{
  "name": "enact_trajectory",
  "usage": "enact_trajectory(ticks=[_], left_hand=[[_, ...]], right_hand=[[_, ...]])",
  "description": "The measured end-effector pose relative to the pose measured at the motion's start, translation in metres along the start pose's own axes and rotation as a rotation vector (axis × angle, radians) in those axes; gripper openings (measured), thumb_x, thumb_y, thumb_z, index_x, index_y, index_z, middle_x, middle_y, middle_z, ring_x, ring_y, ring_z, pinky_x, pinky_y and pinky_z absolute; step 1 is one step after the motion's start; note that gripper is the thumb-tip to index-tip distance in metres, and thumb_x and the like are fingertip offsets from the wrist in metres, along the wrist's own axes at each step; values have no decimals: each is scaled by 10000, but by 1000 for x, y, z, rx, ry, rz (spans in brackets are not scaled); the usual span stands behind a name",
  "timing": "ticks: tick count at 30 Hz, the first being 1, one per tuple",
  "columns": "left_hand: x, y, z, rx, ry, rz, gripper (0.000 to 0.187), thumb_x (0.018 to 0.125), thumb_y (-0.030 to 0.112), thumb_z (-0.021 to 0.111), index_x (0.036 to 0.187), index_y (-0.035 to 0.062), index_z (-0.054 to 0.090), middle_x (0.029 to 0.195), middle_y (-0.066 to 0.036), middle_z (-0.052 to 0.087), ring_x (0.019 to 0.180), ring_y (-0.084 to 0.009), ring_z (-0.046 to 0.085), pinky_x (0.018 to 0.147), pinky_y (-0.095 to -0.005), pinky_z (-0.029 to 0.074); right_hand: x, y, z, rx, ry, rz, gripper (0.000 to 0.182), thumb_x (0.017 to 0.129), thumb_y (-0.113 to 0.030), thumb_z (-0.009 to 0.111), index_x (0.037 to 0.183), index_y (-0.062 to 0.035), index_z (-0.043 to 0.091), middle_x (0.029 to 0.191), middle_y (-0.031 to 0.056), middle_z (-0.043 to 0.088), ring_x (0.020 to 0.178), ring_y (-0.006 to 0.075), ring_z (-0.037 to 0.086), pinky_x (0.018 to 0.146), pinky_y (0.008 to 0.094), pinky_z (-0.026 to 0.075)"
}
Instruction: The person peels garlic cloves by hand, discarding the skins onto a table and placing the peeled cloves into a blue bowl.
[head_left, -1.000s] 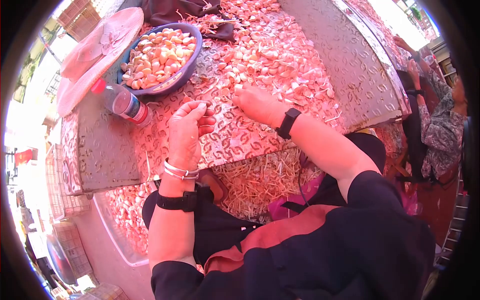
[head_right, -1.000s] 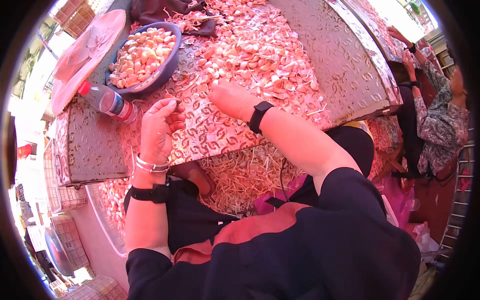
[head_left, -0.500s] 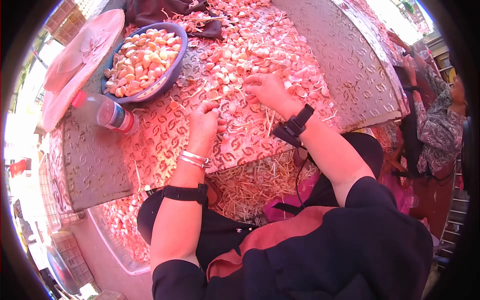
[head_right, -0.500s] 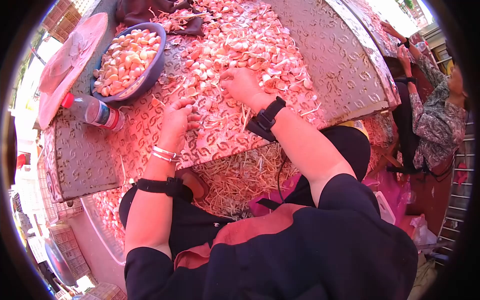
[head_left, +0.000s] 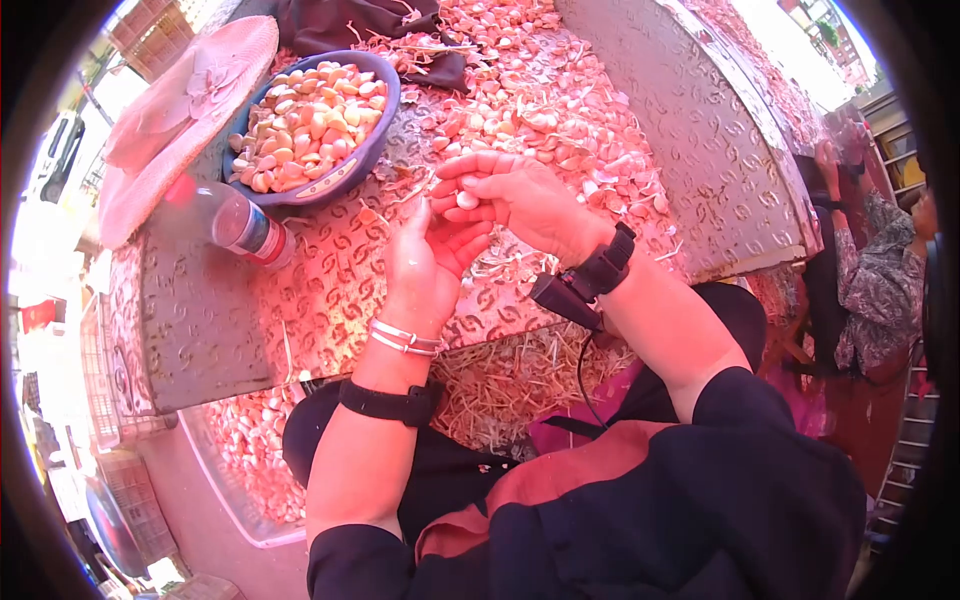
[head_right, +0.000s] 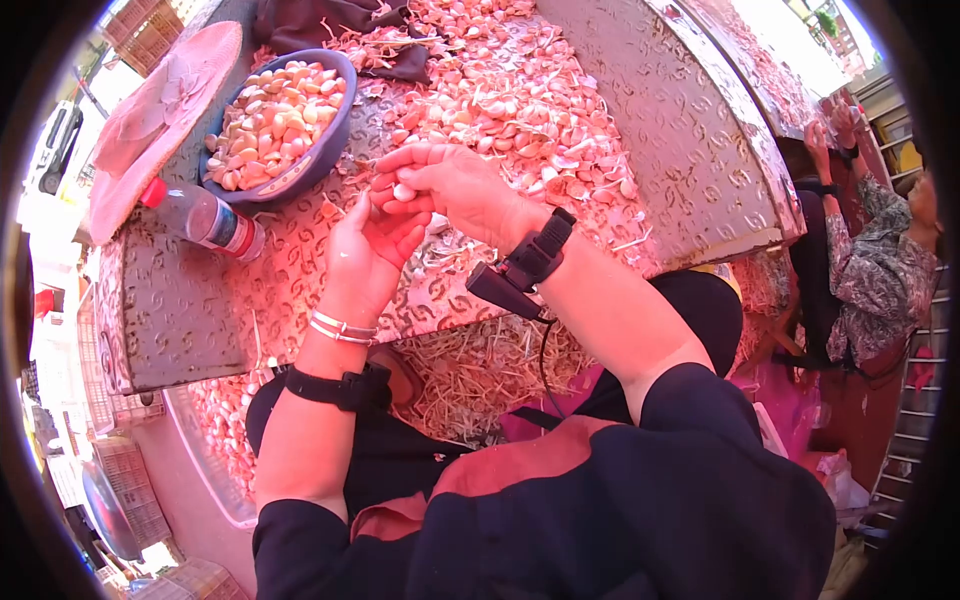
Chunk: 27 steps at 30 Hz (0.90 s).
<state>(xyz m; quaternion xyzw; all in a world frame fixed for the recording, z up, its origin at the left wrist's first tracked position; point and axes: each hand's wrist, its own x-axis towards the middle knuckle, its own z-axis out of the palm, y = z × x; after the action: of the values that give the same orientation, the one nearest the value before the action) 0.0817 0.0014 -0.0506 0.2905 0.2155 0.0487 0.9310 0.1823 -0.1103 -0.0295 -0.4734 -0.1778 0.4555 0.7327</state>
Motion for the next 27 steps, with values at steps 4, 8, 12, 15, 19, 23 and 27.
enact_trajectory(ticks=[4,8,12,15,19,23,27], left_hand=[[-2,3,2,-138,35,32,357,973,300,313,1096,40,524,1008,-123,601,858,-241,623,754,-363,542],[-4,9,-3,-225,45,53,375,973,300,315,1098,1,504,1012,-156,592,907,-259,607,806,-385,523],[-10,16,-11,-178,-40,-17,377,965,236,350,1130,-91,441,1066,-218,547,992,-314,577,865,-365,514],[-14,18,-16,-174,-99,27,325,938,129,380,1141,-121,427,1095,-247,532,1027,-338,563,891,-362,506],[-26,23,-11,-179,-163,72,316,866,-42,412,1169,-130,415,1141,-254,516,1098,-355,530,928,-355,492],[-36,29,-3,-128,-156,106,298,884,-50,400,1174,-116,427,1127,-236,534,1088,-331,547,906,-325,505],[-39,31,-1,29,-151,146,280,940,74,432,1176,-75,449,988,-191,601,893,-263,642,759,-287,556]], right_hand=[[4,3,14,-345,-59,-166,284,892,-62,483,1163,5,535,1056,122,613,982,188,606,853,289,490],[-1,-5,25,-143,-6,-151,280,905,-86,486,1168,-6,536,1038,90,620,968,155,596,852,276,473],[10,8,-12,-794,265,-180,181,840,-69,546,997,-14,618,1006,124,631,860,191,628,748,301,502],[-6,24,-16,-1669,32,-259,198,741,-59,576,928,-42,640,916,153,603,877,337,587,752,393,487],[-2,53,-27,-1787,6,-454,131,698,-68,599,820,-20,602,866,151,591,870,325,589,738,410,486],[1,44,-24,-1782,-11,-284,133,698,-41,580,826,-10,598,868,163,595,843,338,598,722,422,488],[4,45,-26,-1810,14,-185,148,705,-26,579,850,0,598,844,175,619,809,323,618,700,403,498]])
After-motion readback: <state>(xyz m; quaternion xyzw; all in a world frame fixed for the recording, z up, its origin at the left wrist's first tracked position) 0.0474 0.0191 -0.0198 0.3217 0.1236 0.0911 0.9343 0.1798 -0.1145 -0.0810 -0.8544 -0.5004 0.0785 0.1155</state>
